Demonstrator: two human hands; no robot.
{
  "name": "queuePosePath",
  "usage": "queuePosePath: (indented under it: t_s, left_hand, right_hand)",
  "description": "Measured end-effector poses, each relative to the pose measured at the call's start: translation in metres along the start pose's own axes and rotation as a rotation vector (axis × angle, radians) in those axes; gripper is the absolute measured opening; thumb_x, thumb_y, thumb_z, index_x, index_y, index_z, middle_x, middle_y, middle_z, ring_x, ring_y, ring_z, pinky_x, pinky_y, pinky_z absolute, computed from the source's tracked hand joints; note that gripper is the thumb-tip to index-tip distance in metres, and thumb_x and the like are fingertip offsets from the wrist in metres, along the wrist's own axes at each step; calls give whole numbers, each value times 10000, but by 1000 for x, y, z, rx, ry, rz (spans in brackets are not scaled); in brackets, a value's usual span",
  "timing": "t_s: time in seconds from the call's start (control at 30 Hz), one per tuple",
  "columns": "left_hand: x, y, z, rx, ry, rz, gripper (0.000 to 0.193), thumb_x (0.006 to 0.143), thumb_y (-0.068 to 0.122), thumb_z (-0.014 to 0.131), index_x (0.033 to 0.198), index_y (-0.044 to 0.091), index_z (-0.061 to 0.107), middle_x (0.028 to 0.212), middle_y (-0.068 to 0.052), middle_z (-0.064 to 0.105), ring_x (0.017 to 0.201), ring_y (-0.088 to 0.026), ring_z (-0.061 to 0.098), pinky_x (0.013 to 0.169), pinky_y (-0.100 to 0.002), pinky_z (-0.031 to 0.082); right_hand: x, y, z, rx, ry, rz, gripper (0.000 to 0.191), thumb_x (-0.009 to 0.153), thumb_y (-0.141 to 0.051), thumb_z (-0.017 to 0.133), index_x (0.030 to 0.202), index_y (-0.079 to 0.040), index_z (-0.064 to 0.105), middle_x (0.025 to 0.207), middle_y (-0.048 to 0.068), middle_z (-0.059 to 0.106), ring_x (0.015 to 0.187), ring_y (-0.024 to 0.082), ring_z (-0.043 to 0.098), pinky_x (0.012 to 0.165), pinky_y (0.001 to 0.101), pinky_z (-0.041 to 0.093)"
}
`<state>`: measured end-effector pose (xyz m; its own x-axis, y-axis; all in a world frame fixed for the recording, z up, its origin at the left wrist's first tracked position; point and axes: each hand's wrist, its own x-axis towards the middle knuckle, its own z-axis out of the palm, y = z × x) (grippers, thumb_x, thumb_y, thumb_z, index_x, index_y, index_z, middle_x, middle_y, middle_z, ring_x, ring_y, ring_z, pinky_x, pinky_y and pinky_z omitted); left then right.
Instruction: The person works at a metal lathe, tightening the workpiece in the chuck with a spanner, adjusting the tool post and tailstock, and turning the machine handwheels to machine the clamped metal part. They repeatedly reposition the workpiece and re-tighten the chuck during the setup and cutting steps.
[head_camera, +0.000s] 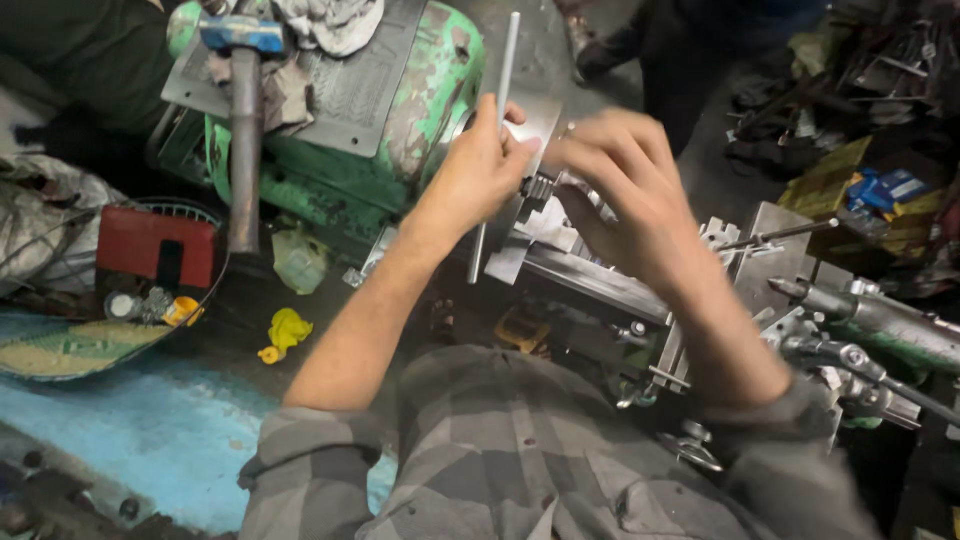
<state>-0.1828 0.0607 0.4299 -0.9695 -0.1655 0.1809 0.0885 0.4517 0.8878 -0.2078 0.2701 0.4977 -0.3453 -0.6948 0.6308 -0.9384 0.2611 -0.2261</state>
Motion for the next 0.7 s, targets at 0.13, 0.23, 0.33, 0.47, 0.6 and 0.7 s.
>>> queuePosePath:
  t_s: [0.13, 0.23, 0.33, 0.47, 0.6, 0.7]
  left_hand:
    - [-49, 21, -11, 550, 330, 353, 772, 920, 235, 754, 1450, -105, 309, 1269, -332, 551, 1159, -505, 564, 979, -520, 491]
    - [-99, 35, 7, 403, 224, 118, 711, 948, 86, 660, 1526, -97, 287, 1400, -297, 477, 1291, -478, 506, 1079, -508, 450]
    - [-109, 26, 22, 432, 332, 80, 569, 964, -20, 586, 1504, -42, 409, 1420, -224, 519, 1310, -423, 541, 1087, -470, 473]
    - [-103, 15, 17, 427, 378, 127, 655, 787, -95, 565, 1433, 7, 541, 1435, -131, 563, 1291, -371, 553, 1094, -444, 480]
    - [-77, 18, -29, 477, 262, 297, 672, 738, -131, 556, 1370, 76, 647, 1375, -32, 651, 1232, -306, 606, 1040, -393, 544]
    - [-22, 4, -90, 493, 4, 642, 637, 690, -92, 630, 1263, 162, 744, 1256, 5, 718, 1156, -300, 638, 953, -367, 585]
  right_hand:
    - [79, 22, 13, -447, -249, -466, 756, 721, -542, 751, 1259, -19, 658, 1328, 113, 655, 1341, 284, 540, 1180, 505, 311]
    - [113, 57, 39, -255, -369, -761, 670, 774, -612, 739, 1084, -23, 660, 1139, 106, 674, 1215, 268, 611, 1207, 558, 315]
    - [119, 97, 70, -160, -455, -947, 631, 766, -598, 732, 1079, -52, 680, 1019, 82, 683, 988, 271, 653, 1069, 489, 449]
    - [122, 120, 85, -192, -445, -963, 702, 802, -731, 656, 1060, -79, 677, 838, 36, 642, 788, 248, 640, 764, 394, 512]
    - [102, 90, 53, -346, -304, -798, 706, 761, -768, 649, 1090, -145, 699, 824, 26, 649, 709, 223, 634, 667, 361, 495]
    - [50, 43, 36, -553, -160, -295, 591, 928, -718, 649, 913, -127, 642, 693, 6, 598, 583, 195, 600, 582, 359, 485]
